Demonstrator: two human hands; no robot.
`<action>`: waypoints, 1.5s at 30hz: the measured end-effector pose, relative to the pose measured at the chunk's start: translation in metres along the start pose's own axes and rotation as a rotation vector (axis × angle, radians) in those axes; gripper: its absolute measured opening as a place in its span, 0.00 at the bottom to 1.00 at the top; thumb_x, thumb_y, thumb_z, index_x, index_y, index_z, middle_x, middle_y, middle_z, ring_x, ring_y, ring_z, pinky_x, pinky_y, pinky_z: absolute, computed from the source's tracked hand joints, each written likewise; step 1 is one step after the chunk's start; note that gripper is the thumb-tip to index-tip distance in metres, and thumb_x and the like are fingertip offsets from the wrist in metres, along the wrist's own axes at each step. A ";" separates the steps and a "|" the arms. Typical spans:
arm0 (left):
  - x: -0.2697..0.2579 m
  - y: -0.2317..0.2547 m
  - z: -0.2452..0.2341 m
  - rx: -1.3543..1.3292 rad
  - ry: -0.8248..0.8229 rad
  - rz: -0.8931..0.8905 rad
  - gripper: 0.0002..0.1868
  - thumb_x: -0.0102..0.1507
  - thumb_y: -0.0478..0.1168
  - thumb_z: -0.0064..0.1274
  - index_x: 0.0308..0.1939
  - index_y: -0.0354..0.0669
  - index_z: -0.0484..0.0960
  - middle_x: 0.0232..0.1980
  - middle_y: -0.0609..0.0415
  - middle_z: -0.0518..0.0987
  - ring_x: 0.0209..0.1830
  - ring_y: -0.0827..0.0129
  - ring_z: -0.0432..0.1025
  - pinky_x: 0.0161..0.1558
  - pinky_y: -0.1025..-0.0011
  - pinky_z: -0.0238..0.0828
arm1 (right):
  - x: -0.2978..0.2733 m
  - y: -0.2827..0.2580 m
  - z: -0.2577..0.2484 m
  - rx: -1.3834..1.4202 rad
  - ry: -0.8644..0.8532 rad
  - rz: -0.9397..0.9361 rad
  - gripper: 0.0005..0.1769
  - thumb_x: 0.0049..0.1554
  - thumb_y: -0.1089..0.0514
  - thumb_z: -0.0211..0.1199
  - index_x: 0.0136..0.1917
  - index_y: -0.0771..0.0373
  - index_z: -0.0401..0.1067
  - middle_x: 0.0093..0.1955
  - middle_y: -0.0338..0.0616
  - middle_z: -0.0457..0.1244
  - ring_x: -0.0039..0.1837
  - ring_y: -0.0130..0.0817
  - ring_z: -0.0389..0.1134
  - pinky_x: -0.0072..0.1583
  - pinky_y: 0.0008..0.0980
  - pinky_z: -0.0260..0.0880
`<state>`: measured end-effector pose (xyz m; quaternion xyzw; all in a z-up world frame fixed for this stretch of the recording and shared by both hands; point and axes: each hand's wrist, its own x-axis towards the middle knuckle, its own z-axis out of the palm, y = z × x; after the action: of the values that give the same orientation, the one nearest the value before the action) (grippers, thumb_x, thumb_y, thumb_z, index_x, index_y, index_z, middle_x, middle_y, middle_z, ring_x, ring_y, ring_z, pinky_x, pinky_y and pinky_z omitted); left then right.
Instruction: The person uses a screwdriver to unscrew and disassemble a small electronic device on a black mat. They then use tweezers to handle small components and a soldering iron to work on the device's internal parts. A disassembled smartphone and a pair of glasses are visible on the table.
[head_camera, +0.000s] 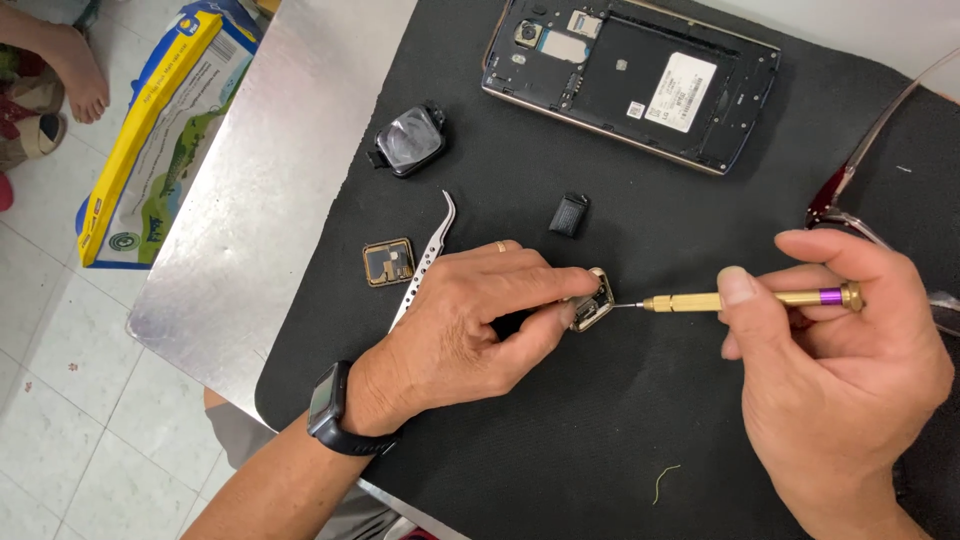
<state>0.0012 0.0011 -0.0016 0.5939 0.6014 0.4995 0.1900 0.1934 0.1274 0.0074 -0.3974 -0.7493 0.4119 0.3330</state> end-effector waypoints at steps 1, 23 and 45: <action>0.000 0.000 0.000 0.001 0.000 0.000 0.11 0.67 0.27 0.52 0.52 0.39 0.82 0.36 0.56 0.83 0.33 0.69 0.78 0.46 0.70 0.77 | 0.000 -0.001 0.000 0.001 0.000 -0.001 0.16 0.68 0.79 0.67 0.65 0.83 0.64 0.41 0.59 0.64 0.35 0.39 0.66 0.43 0.29 0.70; -0.003 0.014 0.012 0.413 0.114 0.118 0.08 0.68 0.31 0.57 0.51 0.38 0.80 0.35 0.53 0.74 0.29 0.60 0.66 0.38 0.65 0.70 | 0.011 -0.017 -0.019 0.456 0.090 0.262 0.11 0.66 0.69 0.60 0.61 0.67 0.63 0.32 0.44 0.56 0.30 0.28 0.59 0.50 0.36 0.84; 0.014 0.087 0.039 -0.227 0.289 -0.299 0.02 0.64 0.34 0.60 0.40 0.40 0.86 0.29 0.60 0.78 0.27 0.77 0.68 0.34 0.78 0.68 | 0.011 -0.022 -0.042 0.620 0.039 0.316 0.16 0.62 0.68 0.59 0.64 0.64 0.66 0.35 0.45 0.61 0.34 0.33 0.64 0.47 0.28 0.74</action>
<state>0.0759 0.0103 0.0590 0.3955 0.6437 0.6098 0.2394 0.2156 0.1443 0.0470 -0.3962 -0.5115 0.6586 0.3842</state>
